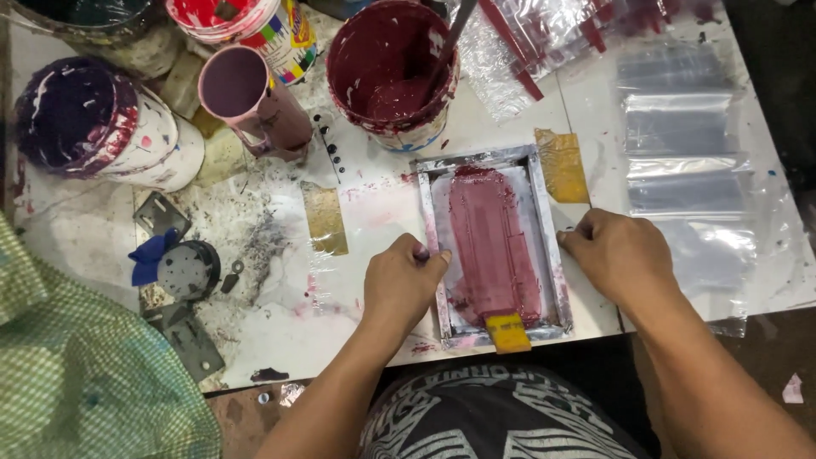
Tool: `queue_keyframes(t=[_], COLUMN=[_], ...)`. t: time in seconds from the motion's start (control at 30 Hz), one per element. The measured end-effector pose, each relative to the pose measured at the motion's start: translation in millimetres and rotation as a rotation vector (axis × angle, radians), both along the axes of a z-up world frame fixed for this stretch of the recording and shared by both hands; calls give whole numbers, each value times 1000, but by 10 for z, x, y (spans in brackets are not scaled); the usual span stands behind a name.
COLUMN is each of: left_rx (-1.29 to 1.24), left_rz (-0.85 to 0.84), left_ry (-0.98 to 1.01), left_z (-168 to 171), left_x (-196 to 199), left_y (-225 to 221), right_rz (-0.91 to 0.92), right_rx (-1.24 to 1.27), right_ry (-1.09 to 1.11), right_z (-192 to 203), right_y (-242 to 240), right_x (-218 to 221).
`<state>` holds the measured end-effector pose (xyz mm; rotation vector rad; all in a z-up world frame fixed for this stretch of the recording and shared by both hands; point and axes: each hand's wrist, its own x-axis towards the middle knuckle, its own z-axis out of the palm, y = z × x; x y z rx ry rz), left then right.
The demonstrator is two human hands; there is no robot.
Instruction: A person is preparing a screen printing frame by spreading red ink with a squeegee and organizing plastic bags on a work table.
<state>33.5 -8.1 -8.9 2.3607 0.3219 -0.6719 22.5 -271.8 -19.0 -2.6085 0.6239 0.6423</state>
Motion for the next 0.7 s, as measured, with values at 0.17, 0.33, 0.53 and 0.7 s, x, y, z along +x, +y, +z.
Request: queue_keyframes(t=[0.17, 0.33, 0.53, 0.7], left_rx=[1, 3, -34, -8], left_rz=[-34, -25, -48, -66], left_ry=[3, 40, -16, -37], left_z=[-39, -11, -57, -97], left_x=[29, 51, 48, 73], left_y=[19, 7, 18, 32], right_rz=[32, 1, 25, 39], right_rx=[-26, -21, -39, -33], right_ry=[3, 26, 25, 46], right_z=[-56, -30, -31, 21], right_y=[-26, 0, 1, 22], right_x=[18, 28, 40, 47])
